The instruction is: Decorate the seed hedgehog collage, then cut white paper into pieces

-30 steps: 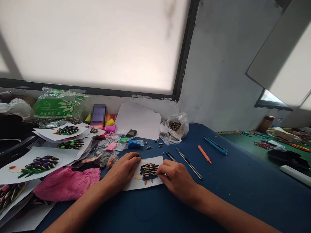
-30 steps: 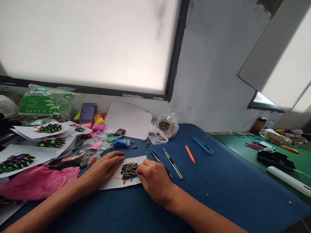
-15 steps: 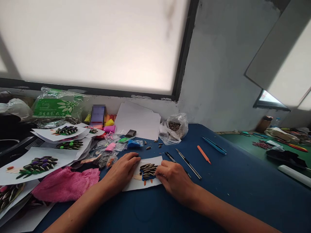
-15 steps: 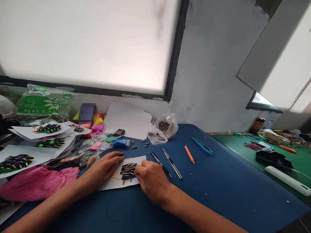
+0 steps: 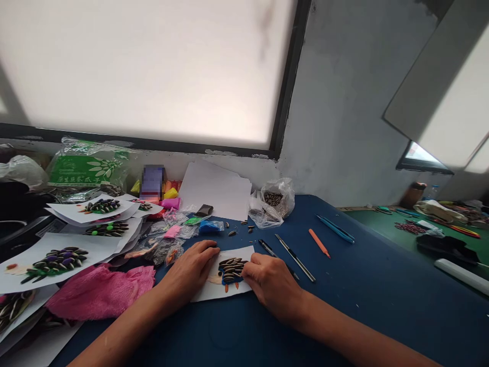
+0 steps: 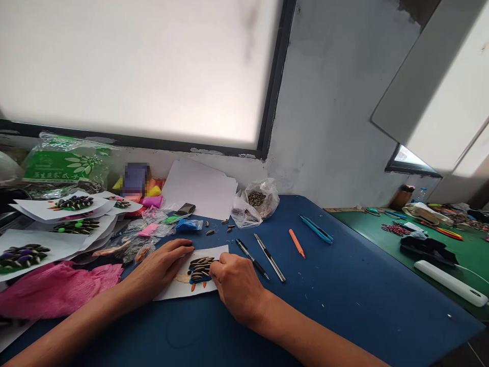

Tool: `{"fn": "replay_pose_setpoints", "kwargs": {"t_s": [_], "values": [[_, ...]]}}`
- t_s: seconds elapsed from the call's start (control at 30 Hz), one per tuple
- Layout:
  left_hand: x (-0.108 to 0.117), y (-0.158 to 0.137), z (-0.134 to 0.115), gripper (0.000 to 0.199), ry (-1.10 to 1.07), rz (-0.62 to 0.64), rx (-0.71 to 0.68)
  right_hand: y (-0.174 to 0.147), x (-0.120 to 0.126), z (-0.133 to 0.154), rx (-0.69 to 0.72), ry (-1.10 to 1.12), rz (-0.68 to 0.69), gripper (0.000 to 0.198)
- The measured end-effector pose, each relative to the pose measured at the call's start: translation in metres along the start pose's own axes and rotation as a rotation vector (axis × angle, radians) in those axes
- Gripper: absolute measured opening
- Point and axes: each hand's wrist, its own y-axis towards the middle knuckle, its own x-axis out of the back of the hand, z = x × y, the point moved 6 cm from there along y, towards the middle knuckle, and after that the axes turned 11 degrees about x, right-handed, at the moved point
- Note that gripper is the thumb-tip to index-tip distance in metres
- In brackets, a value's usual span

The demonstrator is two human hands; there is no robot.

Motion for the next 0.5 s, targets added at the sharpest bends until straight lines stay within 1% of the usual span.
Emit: {"fn": "replay_pose_setpoints", "kwargs": {"t_s": [0.13, 0.27, 0.4, 0.5], "values": [[0.001, -0.001, -0.001, 0.041, -0.004, -0.014, -0.015, -0.001, -0.001, 0.0, 0.004, -0.015, -0.002, 0.022], [0.001, -0.001, -0.001, 0.041, -0.007, -0.011, -0.011, -0.004, 0.007, -0.004, -0.007, 0.05, -0.037, 0.016], [0.001, 0.0, 0.0, 0.04, -0.01, -0.005, -0.006, -0.006, 0.019, -0.018, -0.072, 0.091, -0.085, 0.012], [0.001, 0.001, 0.0, 0.04, -0.004, -0.001, -0.002, -0.005, 0.02, -0.032, -0.13, 0.059, -0.081, 0.015]]}}
